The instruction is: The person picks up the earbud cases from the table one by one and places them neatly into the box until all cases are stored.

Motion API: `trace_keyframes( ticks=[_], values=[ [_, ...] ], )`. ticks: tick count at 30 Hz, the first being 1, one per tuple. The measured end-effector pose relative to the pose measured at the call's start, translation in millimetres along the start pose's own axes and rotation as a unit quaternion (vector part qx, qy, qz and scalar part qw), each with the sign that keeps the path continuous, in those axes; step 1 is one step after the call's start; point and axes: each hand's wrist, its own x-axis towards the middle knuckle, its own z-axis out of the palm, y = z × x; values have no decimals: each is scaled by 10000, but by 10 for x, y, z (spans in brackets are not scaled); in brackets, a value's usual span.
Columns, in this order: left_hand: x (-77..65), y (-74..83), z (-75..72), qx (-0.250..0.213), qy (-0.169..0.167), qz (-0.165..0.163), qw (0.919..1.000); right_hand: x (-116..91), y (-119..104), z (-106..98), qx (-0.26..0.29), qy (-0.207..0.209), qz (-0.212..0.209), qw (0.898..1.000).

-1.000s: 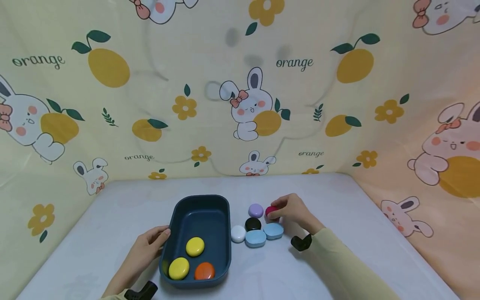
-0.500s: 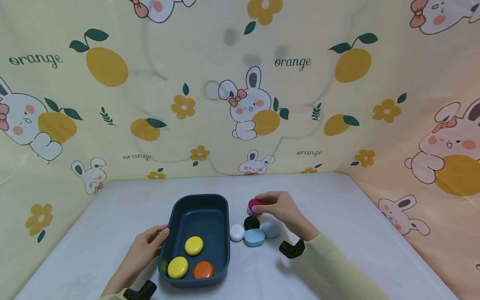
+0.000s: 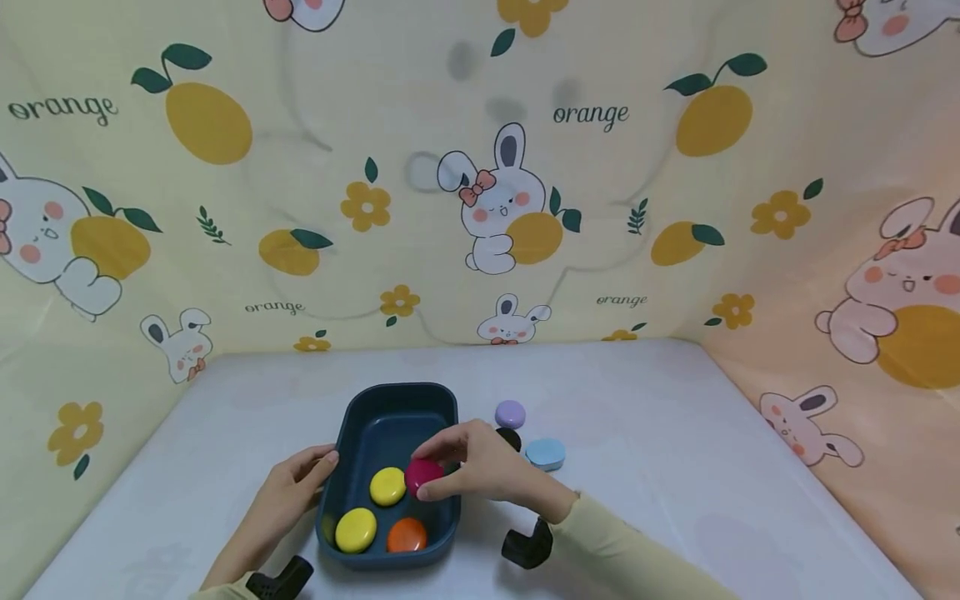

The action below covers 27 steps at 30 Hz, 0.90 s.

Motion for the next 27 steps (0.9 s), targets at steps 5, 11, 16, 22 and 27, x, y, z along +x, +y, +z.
trace_keyframes(
  ticks=[5,11,16,22,27],
  values=[
    [0,16,6,-16,31,-3,10000,32,38,62,-248,-237,-111,9994],
    [0,23,3,-25,43,49,10000,63,67,84,-275,-308,-150,9990],
    [-5,17,-7,-30,24,73,10000,77,75,95,-187,-388,-208,9989],
    [-11,-2,-14,-41,0,32,10000,80,62,56,-108,-342,-264,9990],
    [-7,-11,-13,-60,-15,47,10000,41,9,-86,174,105,-215,9996]
  ],
)
